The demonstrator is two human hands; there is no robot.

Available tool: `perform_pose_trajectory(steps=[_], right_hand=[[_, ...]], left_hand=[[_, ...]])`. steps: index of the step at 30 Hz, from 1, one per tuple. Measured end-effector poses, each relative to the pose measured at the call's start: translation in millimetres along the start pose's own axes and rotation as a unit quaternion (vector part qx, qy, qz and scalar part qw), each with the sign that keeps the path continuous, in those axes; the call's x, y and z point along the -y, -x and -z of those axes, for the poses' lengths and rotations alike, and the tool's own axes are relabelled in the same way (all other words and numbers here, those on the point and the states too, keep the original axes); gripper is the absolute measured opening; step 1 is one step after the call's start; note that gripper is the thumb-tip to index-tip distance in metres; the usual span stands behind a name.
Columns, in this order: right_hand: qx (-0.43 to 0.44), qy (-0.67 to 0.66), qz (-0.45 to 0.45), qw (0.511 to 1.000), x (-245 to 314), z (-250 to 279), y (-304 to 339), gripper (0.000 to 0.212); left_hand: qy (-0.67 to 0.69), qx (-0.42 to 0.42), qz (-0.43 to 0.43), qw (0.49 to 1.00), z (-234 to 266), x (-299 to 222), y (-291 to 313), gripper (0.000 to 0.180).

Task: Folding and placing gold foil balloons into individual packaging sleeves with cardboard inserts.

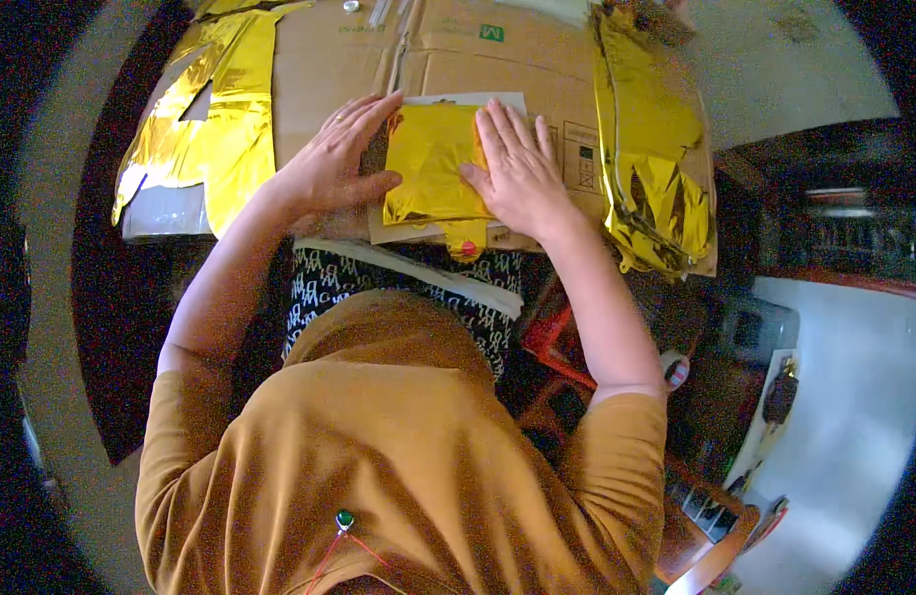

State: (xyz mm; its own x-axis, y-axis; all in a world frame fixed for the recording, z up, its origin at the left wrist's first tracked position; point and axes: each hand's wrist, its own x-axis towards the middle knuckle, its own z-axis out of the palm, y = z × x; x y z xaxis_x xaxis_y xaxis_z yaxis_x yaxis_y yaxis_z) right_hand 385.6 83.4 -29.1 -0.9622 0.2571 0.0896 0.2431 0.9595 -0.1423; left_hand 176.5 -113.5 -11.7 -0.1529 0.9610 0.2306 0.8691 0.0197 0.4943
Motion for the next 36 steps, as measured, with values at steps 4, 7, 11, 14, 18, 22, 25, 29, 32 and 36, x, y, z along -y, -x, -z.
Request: perform_pose_trajectory(steps=[4, 7, 11, 14, 18, 22, 25, 29, 32, 36], right_hand=[[-0.003, -0.007, 0.012, 1.000, -5, -2, 1, 0.075], [-0.032, -0.051, 0.013, 0.998, -3, 3, -1, 0.071], [-0.022, -0.093, -0.025, 0.995, 11, 13, -13, 0.072], [-0.001, -0.108, -0.033, 0.994, 17, 10, -19, 0.077], [-0.014, -0.080, -0.007, 0.997, 12, -6, -19, 0.077], [-0.012, -0.036, 0.002, 0.999, 10, -9, -17, 0.077], [-0.011, -0.027, 0.004, 1.000, 13, -9, -18, 0.077], [-0.050, -0.052, 0.026, 0.997, 9, -6, -16, 0.073], [-0.145, -0.058, 0.090, 0.984, 23, 21, -8, 0.064], [-0.077, -0.034, 0.197, 0.977, 52, 51, 21, 0.056]], left_hand=[[-0.004, 0.003, -0.004, 1.000, 1, 11, -1, 0.091], [-0.030, -0.014, -0.020, 0.999, 0, 12, 0, 0.089], [-0.056, -0.031, -0.036, 0.997, 0, 0, 2, 0.089], [-0.091, -0.082, -0.013, 0.992, 4, 0, 7, 0.076], [-0.087, -0.113, -0.030, 0.989, 9, 11, 16, 0.037], [-0.035, -0.088, -0.062, 0.994, 9, 5, 28, 0.030], [-0.029, -0.106, -0.046, 0.993, 4, 5, 29, 0.033], [-0.028, -0.111, -0.087, 0.990, 6, 6, 18, 0.035], [-0.033, -0.093, -0.134, 0.986, 5, 13, 10, 0.036], [-0.026, -0.055, -0.160, 0.985, 2, 26, 5, 0.035]])
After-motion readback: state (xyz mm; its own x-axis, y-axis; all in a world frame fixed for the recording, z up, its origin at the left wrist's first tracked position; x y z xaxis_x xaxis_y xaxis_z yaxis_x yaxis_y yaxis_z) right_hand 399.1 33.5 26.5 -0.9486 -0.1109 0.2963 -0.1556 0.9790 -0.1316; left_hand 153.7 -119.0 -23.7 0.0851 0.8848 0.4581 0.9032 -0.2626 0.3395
